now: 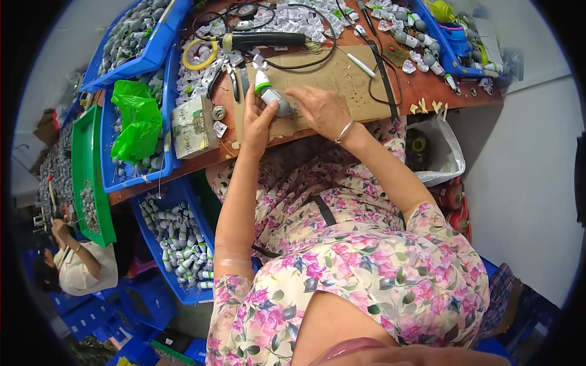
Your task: Soldering small electronic components onto wires or boards at a factory workbench.
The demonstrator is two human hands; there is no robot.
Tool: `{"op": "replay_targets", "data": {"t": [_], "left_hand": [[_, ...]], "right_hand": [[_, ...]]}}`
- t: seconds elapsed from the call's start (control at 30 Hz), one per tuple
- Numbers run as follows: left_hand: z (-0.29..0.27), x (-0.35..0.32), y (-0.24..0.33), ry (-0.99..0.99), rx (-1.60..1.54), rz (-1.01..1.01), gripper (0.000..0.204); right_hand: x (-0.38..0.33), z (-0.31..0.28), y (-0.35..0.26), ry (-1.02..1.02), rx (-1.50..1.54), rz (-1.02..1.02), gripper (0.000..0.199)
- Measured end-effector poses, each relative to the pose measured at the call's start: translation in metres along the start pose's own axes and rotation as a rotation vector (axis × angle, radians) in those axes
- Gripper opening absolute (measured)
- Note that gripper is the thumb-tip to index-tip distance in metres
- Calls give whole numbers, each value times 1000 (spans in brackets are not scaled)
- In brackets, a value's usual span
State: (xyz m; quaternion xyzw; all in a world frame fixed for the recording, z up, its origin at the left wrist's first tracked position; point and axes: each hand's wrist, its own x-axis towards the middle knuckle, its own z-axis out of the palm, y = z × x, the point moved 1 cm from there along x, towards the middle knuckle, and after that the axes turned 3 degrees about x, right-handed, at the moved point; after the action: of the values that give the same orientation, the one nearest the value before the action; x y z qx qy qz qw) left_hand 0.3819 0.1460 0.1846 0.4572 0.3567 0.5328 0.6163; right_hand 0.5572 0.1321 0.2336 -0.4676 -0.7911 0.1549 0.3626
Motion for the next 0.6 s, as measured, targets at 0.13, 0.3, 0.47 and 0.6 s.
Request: {"op": "replay_targets", "data": {"t": [0.13,0.3,0.47,0.6], "left_hand": [[3,1,-3,-14,54,20,74],[6,2,-6,14,94,54,76],[2,2,-3,18,93,-16,77],[4,1,-3,-2,79,33,75]], "right_hand": [[5,-10,-4,-50,-151,1,21],[11,-5,-16,-56,-402,-91,14],[19,4,-12,-27,-339,-30,15],[44,-13,26,-172,-244,-6,17]]}}
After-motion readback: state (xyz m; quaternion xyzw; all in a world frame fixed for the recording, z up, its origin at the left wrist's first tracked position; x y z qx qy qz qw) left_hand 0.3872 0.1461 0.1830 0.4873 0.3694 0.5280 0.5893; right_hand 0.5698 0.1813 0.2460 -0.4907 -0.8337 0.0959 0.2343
